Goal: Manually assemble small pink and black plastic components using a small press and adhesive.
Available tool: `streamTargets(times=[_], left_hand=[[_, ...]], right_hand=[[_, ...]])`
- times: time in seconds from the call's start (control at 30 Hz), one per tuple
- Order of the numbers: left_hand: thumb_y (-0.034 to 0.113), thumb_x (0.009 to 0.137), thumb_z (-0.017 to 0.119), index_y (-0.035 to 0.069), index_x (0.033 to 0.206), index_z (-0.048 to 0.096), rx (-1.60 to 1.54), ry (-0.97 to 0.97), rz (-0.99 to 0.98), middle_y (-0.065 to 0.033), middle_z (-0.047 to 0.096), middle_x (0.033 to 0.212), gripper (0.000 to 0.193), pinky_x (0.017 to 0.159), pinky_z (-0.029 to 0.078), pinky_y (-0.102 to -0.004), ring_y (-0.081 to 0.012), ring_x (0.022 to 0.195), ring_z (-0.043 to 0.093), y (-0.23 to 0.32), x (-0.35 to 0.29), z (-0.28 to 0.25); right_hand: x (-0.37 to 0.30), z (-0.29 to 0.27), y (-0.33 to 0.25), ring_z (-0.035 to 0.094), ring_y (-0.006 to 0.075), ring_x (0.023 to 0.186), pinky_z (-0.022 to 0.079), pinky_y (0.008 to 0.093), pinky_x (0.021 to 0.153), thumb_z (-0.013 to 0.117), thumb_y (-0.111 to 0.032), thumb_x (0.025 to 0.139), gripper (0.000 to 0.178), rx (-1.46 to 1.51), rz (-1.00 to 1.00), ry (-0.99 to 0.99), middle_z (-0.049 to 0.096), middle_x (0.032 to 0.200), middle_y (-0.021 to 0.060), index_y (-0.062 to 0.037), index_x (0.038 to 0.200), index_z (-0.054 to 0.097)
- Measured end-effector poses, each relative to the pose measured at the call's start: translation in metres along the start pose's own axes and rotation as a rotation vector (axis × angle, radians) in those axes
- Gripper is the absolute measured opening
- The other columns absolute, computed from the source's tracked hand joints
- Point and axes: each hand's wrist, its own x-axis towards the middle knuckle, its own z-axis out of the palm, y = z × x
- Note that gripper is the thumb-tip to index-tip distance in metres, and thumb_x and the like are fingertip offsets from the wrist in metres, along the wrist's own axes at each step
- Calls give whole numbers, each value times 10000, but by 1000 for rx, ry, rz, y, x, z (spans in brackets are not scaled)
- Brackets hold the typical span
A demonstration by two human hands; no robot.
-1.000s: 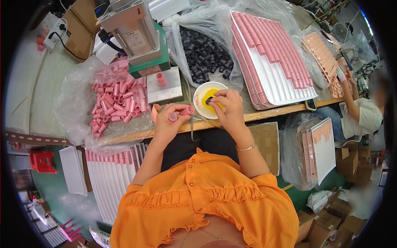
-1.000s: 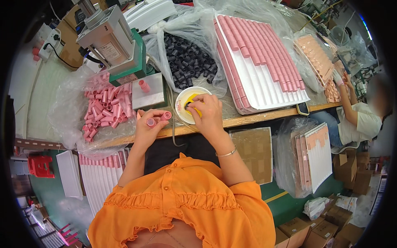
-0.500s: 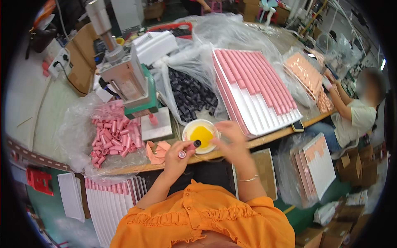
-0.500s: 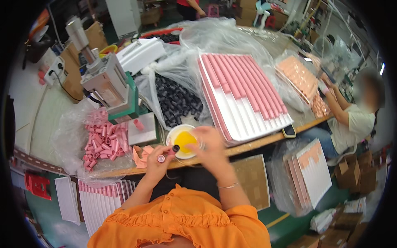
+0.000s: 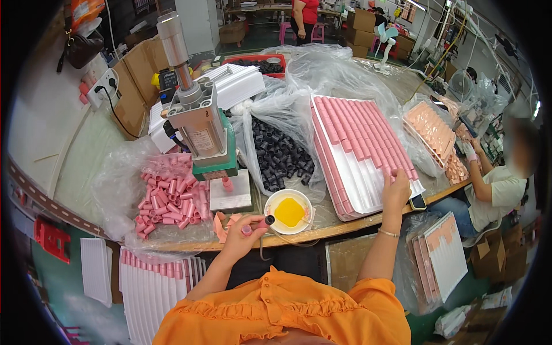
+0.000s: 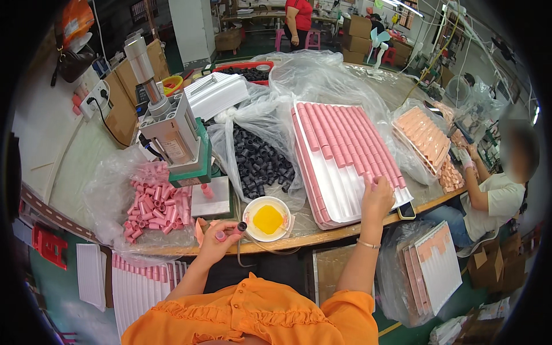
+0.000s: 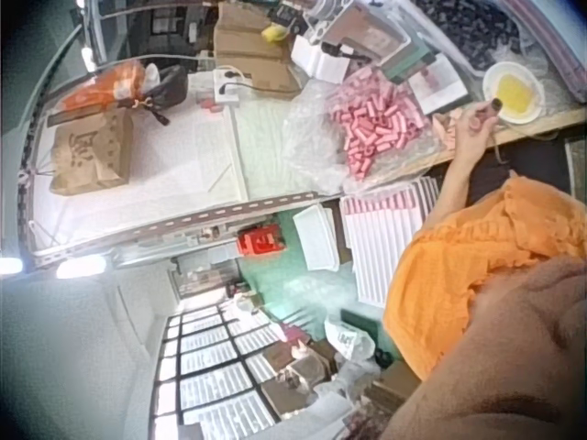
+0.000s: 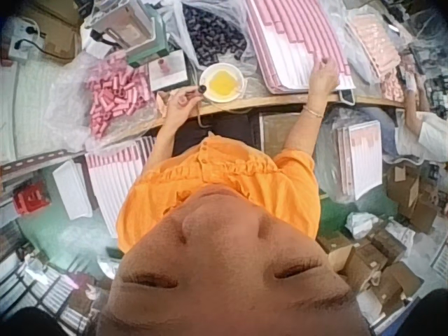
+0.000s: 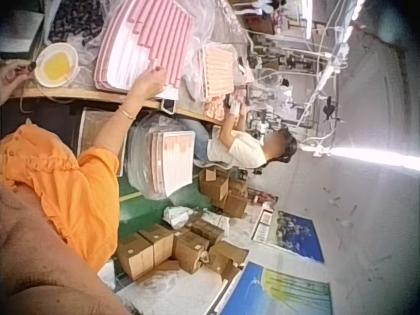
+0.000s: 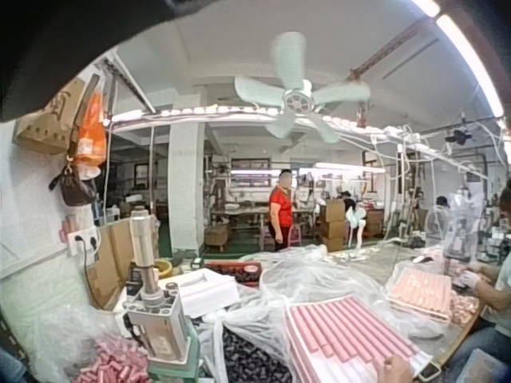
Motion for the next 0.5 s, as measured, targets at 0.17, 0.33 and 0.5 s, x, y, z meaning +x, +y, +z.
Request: streamTargets(times=[0.17, 0.33, 0.5], left_hand=[[19, 819, 731, 21, 1114, 665, 134, 38, 75, -75, 640, 1008, 303, 829, 490, -269, -171, 930, 619, 24, -3, -4], [26, 778, 743, 37, 1075, 687, 457, -66, 278, -91, 635, 969, 302, 801, 469, -325, -253, 909, 603, 39, -18, -11], [26, 783, 727, 52, 1056, 700, 710, -115, 278, -91, 629, 916, 275, 711, 479, -345, -258, 822, 604, 62, -47, -15]], right_hand=[[-70, -71, -125, 638, 278, 660, 480, 375, 619, 739, -316, 847, 277, 671, -209, -598, 680, 757, 130, -43, 863, 698], [-136, -58, -160, 617, 271, 777, 410, 401, 713, 783, -198, 759, 183, 758, -634, -616, 643, 767, 65, -109, 868, 666], [-158, -75, -175, 610, 262, 841, 406, 396, 739, 764, -169, 759, 207, 776, -718, -798, 642, 830, 41, -122, 939, 673]])
